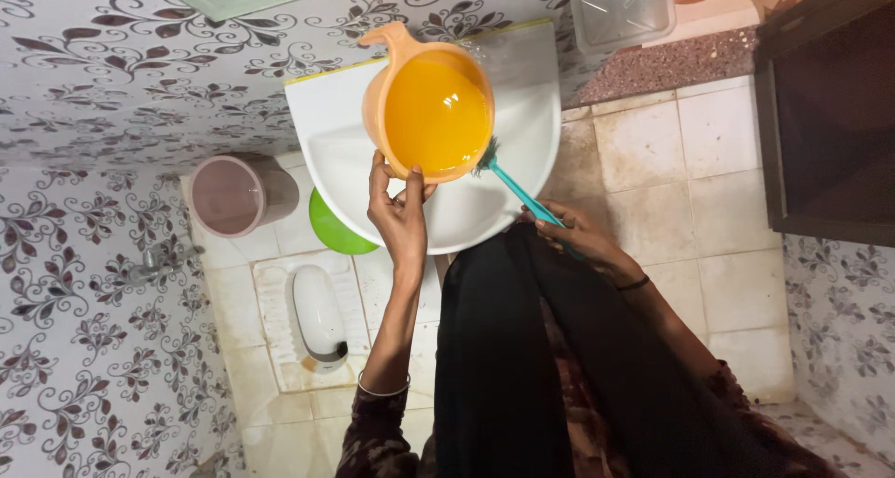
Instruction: The person scrubs a white bathroom sink using a blue brush and water from a yellow bowl. They repeatedly pour water into the sink and scrub the basin and drain area.
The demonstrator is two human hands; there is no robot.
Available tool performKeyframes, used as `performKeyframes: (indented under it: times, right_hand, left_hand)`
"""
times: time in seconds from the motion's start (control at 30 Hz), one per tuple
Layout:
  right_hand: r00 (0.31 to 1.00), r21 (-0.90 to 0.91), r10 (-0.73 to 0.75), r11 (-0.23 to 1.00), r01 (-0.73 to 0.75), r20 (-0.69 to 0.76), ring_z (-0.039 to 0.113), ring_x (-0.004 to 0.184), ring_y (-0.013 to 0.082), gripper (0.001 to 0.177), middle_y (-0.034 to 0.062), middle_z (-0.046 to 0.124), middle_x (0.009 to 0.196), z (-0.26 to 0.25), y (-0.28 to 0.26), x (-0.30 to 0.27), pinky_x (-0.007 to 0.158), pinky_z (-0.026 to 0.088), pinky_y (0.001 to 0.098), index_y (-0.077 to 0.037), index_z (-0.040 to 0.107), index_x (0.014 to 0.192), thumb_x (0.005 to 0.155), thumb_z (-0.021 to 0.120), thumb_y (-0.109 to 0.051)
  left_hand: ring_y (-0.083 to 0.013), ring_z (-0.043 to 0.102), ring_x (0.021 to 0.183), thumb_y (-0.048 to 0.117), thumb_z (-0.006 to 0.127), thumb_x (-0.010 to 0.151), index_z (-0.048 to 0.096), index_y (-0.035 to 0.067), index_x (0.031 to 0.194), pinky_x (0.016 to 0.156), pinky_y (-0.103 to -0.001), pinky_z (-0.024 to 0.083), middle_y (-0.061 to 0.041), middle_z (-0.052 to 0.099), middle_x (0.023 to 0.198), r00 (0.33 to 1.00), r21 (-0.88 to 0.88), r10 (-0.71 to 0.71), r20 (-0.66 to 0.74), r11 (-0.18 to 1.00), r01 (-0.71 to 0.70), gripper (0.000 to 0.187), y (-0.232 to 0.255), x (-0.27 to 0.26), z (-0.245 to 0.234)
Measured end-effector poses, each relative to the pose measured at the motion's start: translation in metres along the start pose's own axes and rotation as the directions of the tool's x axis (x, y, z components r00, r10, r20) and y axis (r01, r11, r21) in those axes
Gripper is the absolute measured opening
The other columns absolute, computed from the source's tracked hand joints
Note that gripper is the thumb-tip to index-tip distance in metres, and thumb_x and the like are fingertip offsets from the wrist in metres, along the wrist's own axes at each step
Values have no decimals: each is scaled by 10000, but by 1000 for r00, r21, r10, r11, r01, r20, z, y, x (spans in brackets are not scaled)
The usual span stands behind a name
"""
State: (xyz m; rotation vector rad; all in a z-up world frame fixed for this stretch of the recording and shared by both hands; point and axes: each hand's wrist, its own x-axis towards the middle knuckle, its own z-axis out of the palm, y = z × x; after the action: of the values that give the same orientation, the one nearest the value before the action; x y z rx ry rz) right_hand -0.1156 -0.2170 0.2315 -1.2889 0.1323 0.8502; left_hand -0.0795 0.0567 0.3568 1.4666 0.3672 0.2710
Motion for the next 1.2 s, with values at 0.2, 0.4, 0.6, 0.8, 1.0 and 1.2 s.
performKeyframes:
  times: [0.2, 0.4, 0.6, 0.8, 1.0, 1.2]
  right_hand:
    - [1000, 11, -21, 1000, 20, 3, 474, 689, 17, 532, -77, 521, 812, -16, 12, 2, 575, 409, 190, -51, 551, 1453, 978, 649, -269]
    - [998, -117, 58, 992, -54, 32, 509, 690, 40, 549, -65, 590, 834, -35, -1, 6, 566, 400, 200, -149, 553, 1466, 945, 676, -271]
    - [936, -968, -260, 18, 250, 236, 659, 781, 255, 431, 79, 703, 856, -87, -33, 35, 659, 522, 412, -295, 777, 1234, 844, 693, -132]
    - [905, -635, -237, -771, 47, 354, 627, 743, 177, 79, 102, 680, 864, -63, -32, 146, 706, 516, 348, -62, 730, 921, 937, 653, -62]
    - [874, -838, -126, -375, 396, 469, 730, 748, 315, 92, 161, 697, 855, -8, 5, 158, 639, 574, 427, -45, 741, 807, 764, 677, -95]
    - [916, -884, -265, -438, 164, 302, 730, 713, 293, 79, 133, 698, 802, -38, -3, 193, 529, 556, 407, -81, 747, 815, 794, 688, -130]
  left_hand:
    - [-248, 762, 936, 39, 574, 1013, 499, -36, 885, 782, -329, 686, -212, 452, 1529, 999, 80, 34, -2, 996, -33, 166, -2, -3, 10]
    - [-216, 744, 926, 63, 594, 1059, 536, 3, 1011, 873, -350, 665, -120, 626, 1084, 993, -182, -110, -28, 978, 104, 97, -17, 4, 3]
    - [-242, 745, 905, 65, 568, 1072, 519, 8, 1046, 892, -356, 655, -121, 662, 1054, 991, -387, -131, -29, 916, 110, 79, -30, 33, -32]
    - [-356, 773, 965, 49, 575, 1006, 507, 8, 1077, 906, -360, 657, -133, 661, 1095, 981, -462, -171, -95, 880, 109, 107, -31, 76, -60]
    - [-432, 756, 977, 50, 582, 1008, 476, 2, 1073, 912, -395, 657, -188, 606, 1169, 973, -478, -194, -124, 871, 113, 133, -63, 107, -86]
    - [-419, 748, 992, 37, 533, 1001, 514, -32, 1226, 907, -389, 649, -184, 627, 1185, 965, -557, -252, -72, 813, 171, 237, -105, 122, -100]
